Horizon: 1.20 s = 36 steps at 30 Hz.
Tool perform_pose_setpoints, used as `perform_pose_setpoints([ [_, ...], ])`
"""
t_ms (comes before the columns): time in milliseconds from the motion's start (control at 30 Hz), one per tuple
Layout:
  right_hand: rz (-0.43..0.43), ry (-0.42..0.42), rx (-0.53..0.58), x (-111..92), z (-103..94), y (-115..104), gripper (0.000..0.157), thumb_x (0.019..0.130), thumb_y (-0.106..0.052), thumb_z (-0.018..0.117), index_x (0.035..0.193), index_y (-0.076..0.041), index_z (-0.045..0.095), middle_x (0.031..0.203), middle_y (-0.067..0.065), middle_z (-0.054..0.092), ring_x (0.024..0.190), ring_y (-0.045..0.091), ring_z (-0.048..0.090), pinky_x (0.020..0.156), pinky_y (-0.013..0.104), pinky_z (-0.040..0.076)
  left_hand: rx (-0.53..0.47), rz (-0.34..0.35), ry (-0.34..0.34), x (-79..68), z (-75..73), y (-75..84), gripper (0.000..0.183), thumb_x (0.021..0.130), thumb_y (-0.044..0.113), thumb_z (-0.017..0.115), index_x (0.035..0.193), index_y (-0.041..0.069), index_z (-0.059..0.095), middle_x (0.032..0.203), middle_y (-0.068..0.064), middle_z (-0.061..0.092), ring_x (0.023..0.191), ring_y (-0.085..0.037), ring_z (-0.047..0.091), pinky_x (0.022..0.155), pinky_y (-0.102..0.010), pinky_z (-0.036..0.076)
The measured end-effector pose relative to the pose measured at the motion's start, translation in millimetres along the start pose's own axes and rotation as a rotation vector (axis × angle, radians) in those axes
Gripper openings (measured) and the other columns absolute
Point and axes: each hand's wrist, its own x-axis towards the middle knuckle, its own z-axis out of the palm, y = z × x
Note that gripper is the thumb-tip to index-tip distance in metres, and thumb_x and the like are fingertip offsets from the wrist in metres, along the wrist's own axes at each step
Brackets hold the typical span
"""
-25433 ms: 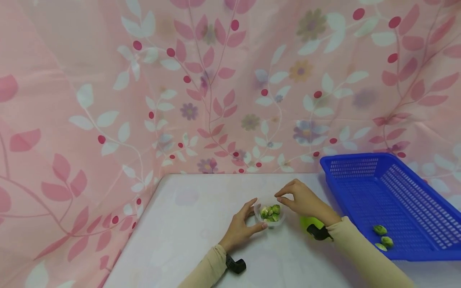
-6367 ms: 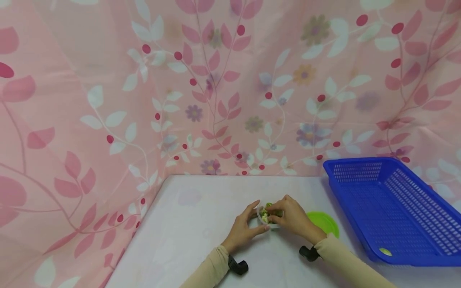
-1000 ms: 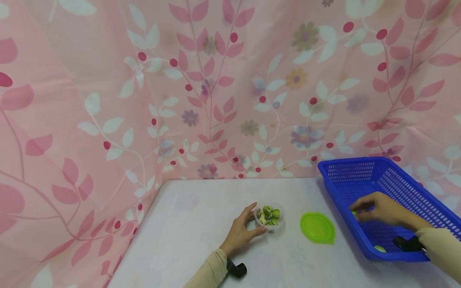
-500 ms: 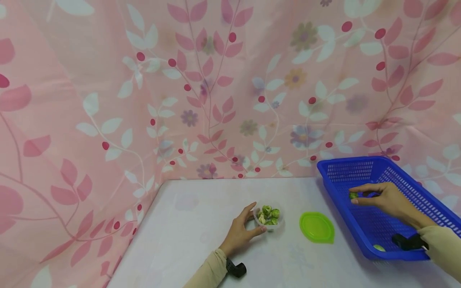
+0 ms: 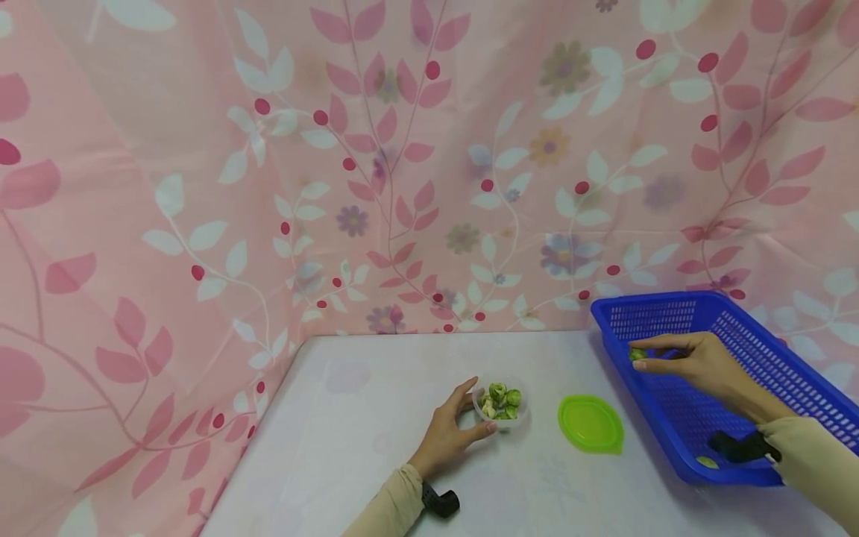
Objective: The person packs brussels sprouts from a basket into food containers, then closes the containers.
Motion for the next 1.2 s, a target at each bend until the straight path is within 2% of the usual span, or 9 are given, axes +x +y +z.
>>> perform_pose_setpoints([
  [233,-0.026,-0.009,0.012,6.5,22.6,-22.2,0.039,0.092,-0.029,0.086,0.126,-0.01,0.08,0.106,-0.008,0.08,0.089,0.013,0.067,0.072,0.024,0.057,-0.004,0.0,-0.002,-1.0,-1.8,2.1,0.09,0.094,0.043,0.082,0.167,0.019,0.035,0.15,-0.006,0.065,0.14,-0.024,0.06,0.12,-0.054,0.043],
  [467,-0.038,-0.071,0.106,9.5,48.0,-46.4,0.037,0.091,-0.025,0.087,0.124,-0.012,0.081,0.102,0.0,0.076,0.081,0.016,0.064,0.062,0.027,0.051,-0.015,-0.009,-0.005,0.4,-0.9,2.0,0.089,0.094,0.04,0.083,0.167,0.02,0.035,0.151,-0.007,0.063,0.14,-0.024,0.06,0.121,-0.054,0.043],
  [667,-0.06,-0.129,0.138,12.2,70.5,-65.7,0.036,0.09,-0.027,0.087,0.124,-0.016,0.081,0.116,0.005,0.074,0.094,0.015,0.064,0.071,0.029,0.055,0.0,-0.011,-0.006,0.9,-1.2,2.6,0.09,0.094,0.042,0.082,0.167,0.02,0.034,0.151,-0.007,0.063,0.141,-0.025,0.06,0.121,-0.054,0.042],
  [833,-0.093,-0.161,0.159,17.6,93.5,-73.2,0.032,0.09,-0.026,0.087,0.121,-0.019,0.081,0.116,0.005,0.078,0.101,0.016,0.061,0.076,0.028,0.056,0.004,-0.009,-0.007,0.6,-1.5,4.3,0.089,0.094,0.043,0.082,0.167,0.022,0.034,0.152,-0.008,0.063,0.141,-0.024,0.06,0.121,-0.053,0.043],
  [1033,-0.106,-0.195,0.186,24.4,123.1,-77.9,0.028,0.09,-0.027,0.087,0.117,-0.02,0.083,0.115,0.001,0.081,0.106,0.02,0.058,0.081,0.027,0.053,-0.003,-0.004,-0.007,-0.5,-1.4,5.2,0.088,0.094,0.043,0.082,0.166,0.026,0.035,0.151,-0.009,0.063,0.139,-0.024,0.061,0.119,-0.051,0.045],
  [1200,-0.119,-0.205,0.201,30.1,147.9,-76.3,0.026,0.089,-0.025,0.088,0.114,-0.022,0.084,0.115,0.0,0.081,0.107,0.024,0.059,0.082,0.028,0.051,0.003,-0.006,-0.01,-1.3,-2.0,5.5,0.089,0.095,0.044,0.081,0.167,0.024,0.034,0.152,-0.01,0.062,0.139,-0.024,0.061,0.119,-0.053,0.045],
])
